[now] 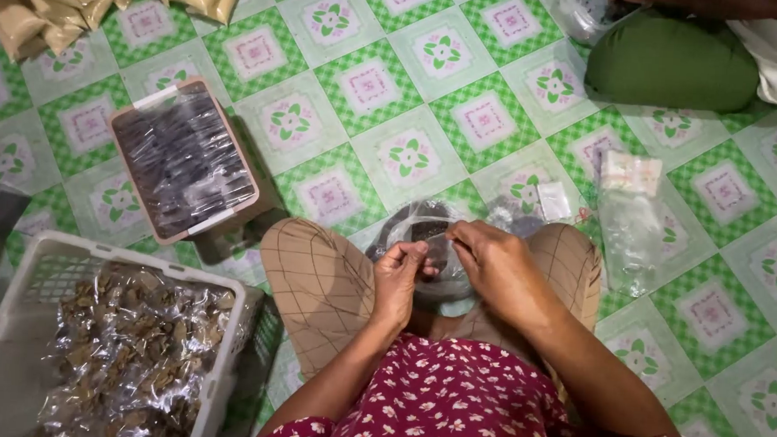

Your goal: Manually packaging small coffee ground sachets from a large crate into plastic bags while sitting on the floor.

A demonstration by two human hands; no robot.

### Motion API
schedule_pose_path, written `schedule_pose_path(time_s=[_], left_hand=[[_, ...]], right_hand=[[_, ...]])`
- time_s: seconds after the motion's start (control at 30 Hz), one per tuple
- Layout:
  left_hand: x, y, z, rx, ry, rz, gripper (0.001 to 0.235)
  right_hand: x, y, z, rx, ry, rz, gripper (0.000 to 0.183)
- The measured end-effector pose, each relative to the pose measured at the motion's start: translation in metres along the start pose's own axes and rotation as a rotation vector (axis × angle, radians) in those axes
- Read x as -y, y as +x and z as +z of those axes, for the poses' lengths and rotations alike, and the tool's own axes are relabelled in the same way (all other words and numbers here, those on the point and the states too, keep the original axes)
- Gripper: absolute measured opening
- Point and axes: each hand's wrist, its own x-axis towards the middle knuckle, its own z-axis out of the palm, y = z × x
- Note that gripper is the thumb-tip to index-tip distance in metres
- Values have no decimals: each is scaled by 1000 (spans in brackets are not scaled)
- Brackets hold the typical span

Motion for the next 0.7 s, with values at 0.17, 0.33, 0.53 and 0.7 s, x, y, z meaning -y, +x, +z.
schedule_pose_path(time_s=[0.17, 0.33, 0.53, 0.7], left_hand=[[-4, 4, 0, -23, 7, 3, 15], [-9, 13, -12, -94, -87, 31, 13], [-25, 14, -4, -38, -201, 18, 15], [-28, 7, 0, 64, -278, -103, 20]], right_hand=[[-3, -4, -10, -134, 260, 104, 14], [-69, -1, 36, -246, 432, 254, 15], [-151, 11, 150, -22, 281, 282, 25], [-27, 32, 33, 189, 567, 851, 48]])
